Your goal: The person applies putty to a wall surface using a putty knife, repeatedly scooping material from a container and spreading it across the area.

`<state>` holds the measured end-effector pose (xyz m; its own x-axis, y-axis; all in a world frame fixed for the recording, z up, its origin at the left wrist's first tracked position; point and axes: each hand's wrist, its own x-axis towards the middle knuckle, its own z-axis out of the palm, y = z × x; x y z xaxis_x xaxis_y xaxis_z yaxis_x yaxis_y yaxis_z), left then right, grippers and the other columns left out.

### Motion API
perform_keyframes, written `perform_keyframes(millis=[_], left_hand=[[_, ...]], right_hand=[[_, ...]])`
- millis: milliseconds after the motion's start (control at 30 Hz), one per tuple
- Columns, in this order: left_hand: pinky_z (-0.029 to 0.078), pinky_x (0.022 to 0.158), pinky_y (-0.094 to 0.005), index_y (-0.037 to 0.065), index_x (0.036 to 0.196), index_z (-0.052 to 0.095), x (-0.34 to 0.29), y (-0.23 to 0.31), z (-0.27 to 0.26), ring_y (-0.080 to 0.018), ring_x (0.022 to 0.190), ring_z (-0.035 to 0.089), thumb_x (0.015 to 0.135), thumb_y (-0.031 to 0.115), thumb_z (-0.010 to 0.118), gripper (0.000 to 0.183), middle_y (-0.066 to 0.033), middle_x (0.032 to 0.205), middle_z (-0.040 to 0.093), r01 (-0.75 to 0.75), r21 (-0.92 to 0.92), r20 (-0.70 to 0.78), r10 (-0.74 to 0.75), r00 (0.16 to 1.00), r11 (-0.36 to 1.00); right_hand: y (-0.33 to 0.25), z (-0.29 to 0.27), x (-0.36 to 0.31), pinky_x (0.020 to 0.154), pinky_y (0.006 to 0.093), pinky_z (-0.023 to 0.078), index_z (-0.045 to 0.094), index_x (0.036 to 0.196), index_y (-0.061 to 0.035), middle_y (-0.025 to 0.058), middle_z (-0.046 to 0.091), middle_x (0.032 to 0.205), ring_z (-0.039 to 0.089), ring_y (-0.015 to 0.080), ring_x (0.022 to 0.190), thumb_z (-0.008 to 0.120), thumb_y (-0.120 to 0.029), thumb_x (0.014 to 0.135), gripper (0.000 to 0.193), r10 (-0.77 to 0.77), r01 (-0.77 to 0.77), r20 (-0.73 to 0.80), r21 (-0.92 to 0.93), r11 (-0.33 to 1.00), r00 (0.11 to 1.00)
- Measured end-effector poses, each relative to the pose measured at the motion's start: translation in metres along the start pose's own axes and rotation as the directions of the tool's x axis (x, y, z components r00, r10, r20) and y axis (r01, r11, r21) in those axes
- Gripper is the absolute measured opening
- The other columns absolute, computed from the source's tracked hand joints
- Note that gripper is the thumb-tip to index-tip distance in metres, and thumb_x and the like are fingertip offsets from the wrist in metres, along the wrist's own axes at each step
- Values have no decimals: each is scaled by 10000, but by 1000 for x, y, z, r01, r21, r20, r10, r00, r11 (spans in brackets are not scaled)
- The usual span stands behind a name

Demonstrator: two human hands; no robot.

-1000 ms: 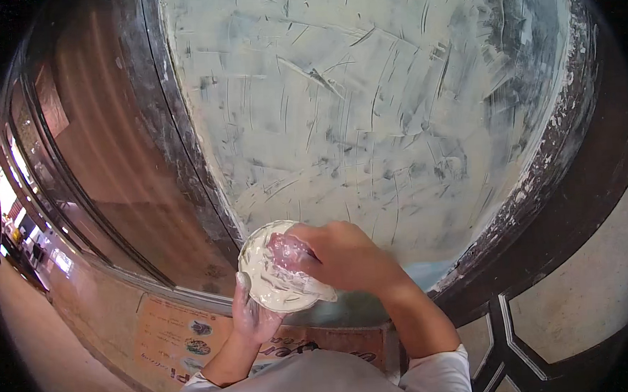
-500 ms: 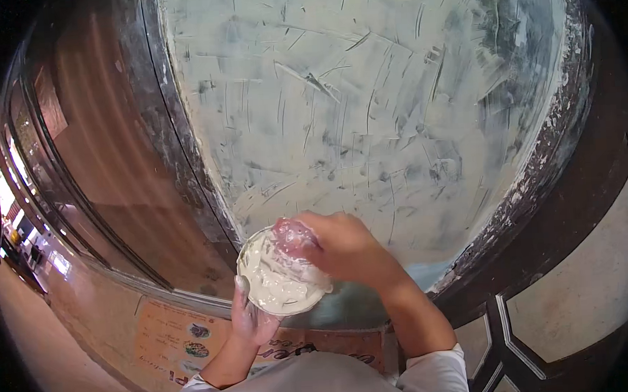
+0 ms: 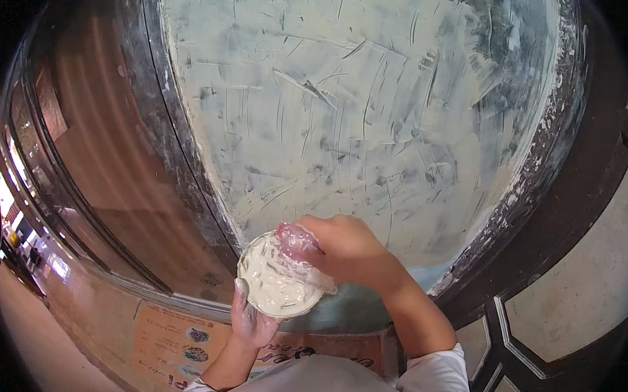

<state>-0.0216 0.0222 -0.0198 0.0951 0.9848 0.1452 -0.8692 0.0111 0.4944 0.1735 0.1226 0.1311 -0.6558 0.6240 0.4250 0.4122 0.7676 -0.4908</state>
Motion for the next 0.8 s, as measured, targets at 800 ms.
perform_keyframes(millis=[800], left_hand=[[303, 1177, -508, 84, 1557, 229, -5, -7, -6, -330, 1431, 364, 1013, 543, 409, 734, -137, 1579, 330, 43, -4, 6, -43, 999, 999]], right_hand=[[5, 5, 1, 713, 446, 520, 646, 1120, -96, 184, 689, 871, 660, 403, 809, 704, -236, 846, 313, 69, -71, -42, -30, 997, 997]])
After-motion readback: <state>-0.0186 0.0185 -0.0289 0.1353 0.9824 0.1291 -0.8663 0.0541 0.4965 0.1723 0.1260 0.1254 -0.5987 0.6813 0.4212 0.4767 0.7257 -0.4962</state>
